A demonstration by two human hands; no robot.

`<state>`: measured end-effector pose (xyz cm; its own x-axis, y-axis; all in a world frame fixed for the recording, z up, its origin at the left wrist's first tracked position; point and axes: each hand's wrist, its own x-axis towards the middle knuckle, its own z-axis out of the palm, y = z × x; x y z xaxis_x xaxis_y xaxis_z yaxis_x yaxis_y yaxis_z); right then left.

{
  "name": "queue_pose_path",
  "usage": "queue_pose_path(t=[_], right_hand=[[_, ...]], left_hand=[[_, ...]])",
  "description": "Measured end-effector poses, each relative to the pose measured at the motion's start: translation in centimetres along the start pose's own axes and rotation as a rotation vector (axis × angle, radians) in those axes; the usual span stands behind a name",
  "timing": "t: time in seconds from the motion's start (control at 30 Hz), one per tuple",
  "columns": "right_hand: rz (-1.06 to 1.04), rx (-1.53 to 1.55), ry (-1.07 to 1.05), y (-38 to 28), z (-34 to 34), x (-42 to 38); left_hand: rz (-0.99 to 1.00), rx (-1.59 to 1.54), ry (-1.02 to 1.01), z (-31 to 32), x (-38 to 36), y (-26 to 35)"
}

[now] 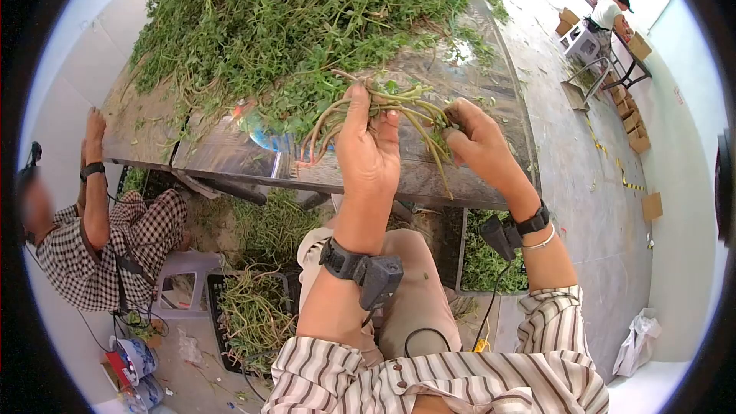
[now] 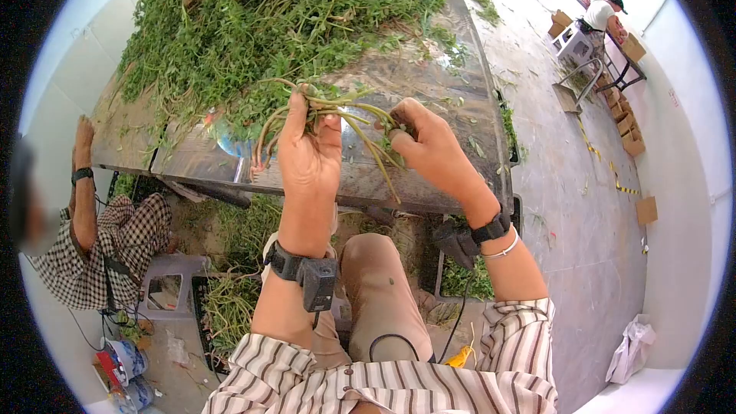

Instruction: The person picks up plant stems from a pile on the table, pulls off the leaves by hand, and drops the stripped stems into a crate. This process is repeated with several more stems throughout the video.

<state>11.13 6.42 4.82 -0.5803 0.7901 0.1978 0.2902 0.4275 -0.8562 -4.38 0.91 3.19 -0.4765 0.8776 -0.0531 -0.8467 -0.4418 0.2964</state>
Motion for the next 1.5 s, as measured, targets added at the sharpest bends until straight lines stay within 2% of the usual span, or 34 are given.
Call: queue_pose_path(t=[0.07, 0.3, 0.4, 0.47, 0.5, 0.57, 0.63, 0.7, 0.73, 0.77, 0.8, 0.93, 1.03, 1.1, 1.3, 1.5], right_hand=[[0.108, 0.159, -0.036, -0.5, 0.3, -0.2], [0.104, 0.135, -0.009, -0.1, 0.7, -0.3], [0.095, -0.031, -0.059, 0.6, 0.7, -0.2], [-0.059, -0.162, 0.032, 0.3, 0.7, -0.5], [-0.038, -0.169, 0.028, 0.3, 0.4, -0.7], [-0.081, -0.267, 0.046, 0.5, -0.1, -1.0], [0.015, -0.261, 0.034, -0.9, -0.8, -1.6], [0.025, -0.105, -0.008, -0.5, -1.1, -1.7], [0.048, -0.1, -0.042, -0.4, -1.1, -1.6], [0.061, -0.081, -0.041, -0.4, -0.8, -1.7], [0.049, -0.094, -0.068, -0.4, -0.6, -1.8], [-0.036, -0.215, -0.072, 0.1, -0.7, -1.8], [-0.168, -0.304, -0.095, 0.6, -1.2, -1.5], [-0.261, -0.332, -0.103, 0.6, -1.3, -1.7], [-0.257, -0.376, 0.021, 1.2, -0.3, -1.8], [-0.232, -0.489, 0.083, 1.3, -1.0, -0.3]], left_hand=[[0.024, -0.078, -0.002, 0.0, 0.1, 0.1], [0.051, -0.078, -0.006, -0.4, 0.2, 0.9], [0.021, -0.038, 0.022, -0.1, 0.4, 1.1], [0.007, -0.054, 0.081, 1.2, -0.1, 0.5], [-0.008, -0.061, 0.096, 1.1, -0.2, 0.0], [0.017, -0.061, -0.002, 0.7, -0.5, -1.0], [0.009, -0.01, 0.122, 0.0, -0.2, -0.3], [0.038, -0.05, 0.015, -1.3, 0.4, 0.8], [0.027, -0.03, 0.037, -1.3, 0.6, 0.9], [0.048, -0.041, -0.036, -1.0, 0.9, 0.9], [0.071, -0.059, -0.114, -0.8, 1.0, 0.8], [0.06, -0.088, -0.143, -0.3, 1.0, 0.0], [0.054, -0.036, -0.107, -0.1, 0.5, 0.2], [0.036, -0.013, 0.017, 0.0, 0.3, 0.2], [0.031, 0.004, 0.0, 0.0, 0.2, 0.1], [-0.013, 0.027, 0.082, -0.4, 0.0, -0.6]])
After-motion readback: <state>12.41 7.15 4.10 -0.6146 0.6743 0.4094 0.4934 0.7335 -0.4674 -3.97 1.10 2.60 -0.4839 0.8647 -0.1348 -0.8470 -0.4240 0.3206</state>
